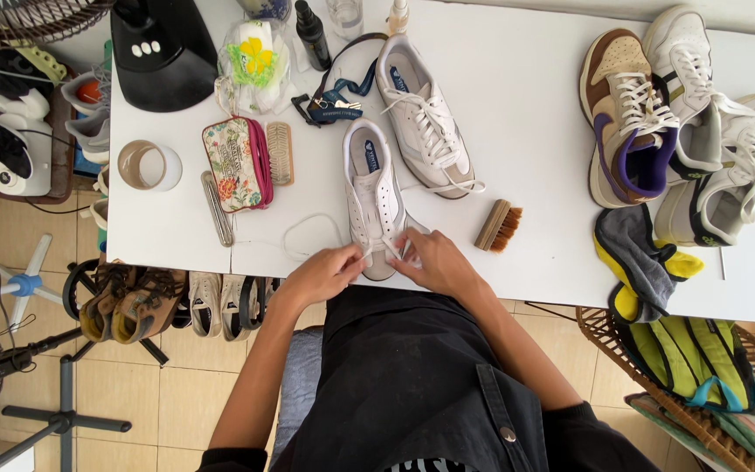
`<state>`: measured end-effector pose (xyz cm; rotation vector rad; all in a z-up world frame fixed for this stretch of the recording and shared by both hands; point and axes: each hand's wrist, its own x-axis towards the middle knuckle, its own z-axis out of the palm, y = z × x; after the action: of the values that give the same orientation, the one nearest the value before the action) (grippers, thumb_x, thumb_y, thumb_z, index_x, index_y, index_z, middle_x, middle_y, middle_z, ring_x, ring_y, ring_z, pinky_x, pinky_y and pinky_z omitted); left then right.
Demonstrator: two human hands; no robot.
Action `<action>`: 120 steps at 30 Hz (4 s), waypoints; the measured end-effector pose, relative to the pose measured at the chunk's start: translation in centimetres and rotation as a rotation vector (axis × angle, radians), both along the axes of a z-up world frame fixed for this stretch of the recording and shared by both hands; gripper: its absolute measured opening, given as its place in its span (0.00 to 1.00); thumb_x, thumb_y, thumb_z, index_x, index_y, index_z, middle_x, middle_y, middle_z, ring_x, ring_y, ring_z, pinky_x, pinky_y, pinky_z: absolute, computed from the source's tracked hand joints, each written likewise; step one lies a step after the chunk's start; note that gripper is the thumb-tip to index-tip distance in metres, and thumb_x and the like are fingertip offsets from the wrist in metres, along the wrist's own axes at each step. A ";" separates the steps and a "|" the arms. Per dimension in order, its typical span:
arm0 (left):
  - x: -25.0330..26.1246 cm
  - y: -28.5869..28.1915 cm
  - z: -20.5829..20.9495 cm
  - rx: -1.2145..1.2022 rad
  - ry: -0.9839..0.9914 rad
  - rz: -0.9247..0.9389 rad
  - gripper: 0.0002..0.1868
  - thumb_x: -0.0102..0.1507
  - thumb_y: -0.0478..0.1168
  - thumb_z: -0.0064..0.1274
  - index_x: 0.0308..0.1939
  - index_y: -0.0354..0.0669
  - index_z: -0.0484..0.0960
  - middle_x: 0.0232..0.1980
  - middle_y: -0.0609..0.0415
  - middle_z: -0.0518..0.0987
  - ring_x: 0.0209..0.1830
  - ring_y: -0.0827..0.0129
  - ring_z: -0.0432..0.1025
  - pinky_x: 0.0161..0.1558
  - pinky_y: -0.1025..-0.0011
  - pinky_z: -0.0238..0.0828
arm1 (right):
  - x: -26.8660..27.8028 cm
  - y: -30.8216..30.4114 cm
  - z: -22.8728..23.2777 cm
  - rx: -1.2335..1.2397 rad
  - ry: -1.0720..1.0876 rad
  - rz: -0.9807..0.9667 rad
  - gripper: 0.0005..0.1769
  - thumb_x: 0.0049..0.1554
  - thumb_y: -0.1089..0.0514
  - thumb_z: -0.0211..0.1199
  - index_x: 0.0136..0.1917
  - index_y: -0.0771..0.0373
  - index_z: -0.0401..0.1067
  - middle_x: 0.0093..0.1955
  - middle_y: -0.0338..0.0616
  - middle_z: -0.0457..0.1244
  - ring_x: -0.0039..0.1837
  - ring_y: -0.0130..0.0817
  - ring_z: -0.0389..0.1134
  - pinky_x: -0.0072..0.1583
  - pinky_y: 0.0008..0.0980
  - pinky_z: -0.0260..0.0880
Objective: The person removes the existing laces from a white sneaker and then threads new white laces through the eyelets, pulling them tight and arranging them across the shoe. The task is performed on a white table with other shoes and cleaning supplies nearby.
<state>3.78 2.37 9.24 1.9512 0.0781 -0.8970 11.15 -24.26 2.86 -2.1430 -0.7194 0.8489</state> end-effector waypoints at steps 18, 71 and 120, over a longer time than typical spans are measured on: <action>-1.2 -2.5 11.3 0.423 -0.276 -0.400 0.14 0.74 0.34 0.44 0.45 0.42 0.87 0.34 0.51 0.84 0.34 0.56 0.81 0.38 0.61 0.80 | -0.4 -1.2 13.0 -0.023 -0.382 0.326 0.13 0.74 0.58 0.49 0.50 0.60 0.71 0.37 0.51 0.65 0.40 0.56 0.72 0.47 0.45 0.74; 8.6 -2.5 48.5 0.122 -1.315 0.143 0.08 0.62 0.46 0.73 0.41 0.50 0.93 0.33 0.63 0.92 0.35 0.83 0.85 0.36 0.83 0.76 | 11.2 3.4 45.0 1.180 -0.450 -0.153 0.05 0.63 0.67 0.73 0.53 0.65 0.80 0.47 0.51 0.76 0.48 0.36 0.78 0.51 0.28 0.77; -2.2 -6.0 -4.6 0.332 -0.377 0.810 0.27 0.61 0.45 0.78 0.59 0.33 0.89 0.49 0.40 0.89 0.56 0.49 0.86 0.56 0.64 0.84 | -1.5 4.3 -5.6 -0.180 -0.869 -0.007 0.07 0.64 0.58 0.67 0.43 0.53 0.81 0.42 0.37 0.61 0.44 0.40 0.69 0.46 0.40 0.64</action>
<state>1.59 -3.64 4.67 2.0813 0.7730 0.0230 9.62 -20.00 -2.78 -2.6669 -1.0720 -0.0834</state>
